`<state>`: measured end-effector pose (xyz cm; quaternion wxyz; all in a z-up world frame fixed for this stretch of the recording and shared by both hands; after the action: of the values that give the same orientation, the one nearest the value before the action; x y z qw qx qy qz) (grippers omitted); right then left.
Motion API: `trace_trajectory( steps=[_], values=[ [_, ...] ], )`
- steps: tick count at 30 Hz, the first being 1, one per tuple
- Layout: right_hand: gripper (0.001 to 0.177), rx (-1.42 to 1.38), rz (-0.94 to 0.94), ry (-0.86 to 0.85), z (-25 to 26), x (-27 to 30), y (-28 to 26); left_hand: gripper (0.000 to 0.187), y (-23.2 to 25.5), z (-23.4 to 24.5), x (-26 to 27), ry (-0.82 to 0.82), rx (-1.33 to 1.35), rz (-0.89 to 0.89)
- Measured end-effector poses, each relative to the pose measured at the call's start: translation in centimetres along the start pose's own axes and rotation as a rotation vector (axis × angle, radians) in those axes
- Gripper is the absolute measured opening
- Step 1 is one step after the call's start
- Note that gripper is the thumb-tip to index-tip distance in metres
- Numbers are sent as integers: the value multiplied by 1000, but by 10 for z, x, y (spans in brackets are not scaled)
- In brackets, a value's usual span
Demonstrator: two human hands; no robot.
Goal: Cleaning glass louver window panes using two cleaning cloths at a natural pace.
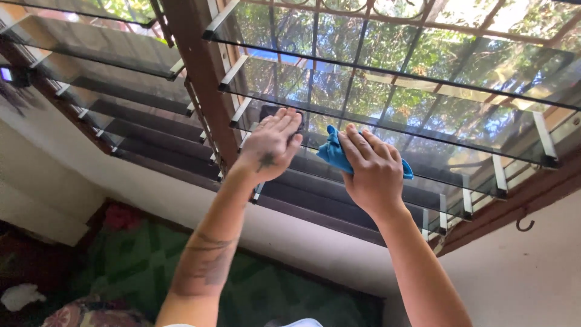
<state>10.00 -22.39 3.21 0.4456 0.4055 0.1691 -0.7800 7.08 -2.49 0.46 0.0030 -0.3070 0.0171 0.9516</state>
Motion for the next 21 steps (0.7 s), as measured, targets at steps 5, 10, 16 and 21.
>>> trace_trajectory(
  steps=[5, 10, 16, 21],
  values=[
    [48, 19, -10, 21, -2, 2, 1, 54, -41, -13, 1, 9, -38, 11],
    [47, 39, -7, 31, -2, 0, 1, 57, -34, -46, -14, 76, -158, 37],
    [57, -20, 17, 53, 0, 2, 3, 63, 9, -33, -14, -162, 62, 49],
    [50, 198, 93, 143, -2, 23, 12, 57, 7, -16, -5, -83, 47, -10]
  ],
)
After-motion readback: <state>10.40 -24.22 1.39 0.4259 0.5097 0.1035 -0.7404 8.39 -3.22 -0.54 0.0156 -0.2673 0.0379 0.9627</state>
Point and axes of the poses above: each hand's wrist, its own x-axis away from the middle knuckle, its own z-axis out of the back of the hand, y = z × x, the point moved 8 cm from there along -x, towards the middle knuckle, and after that the axes turned 3 degrees about -z, right-handed, at the moved point
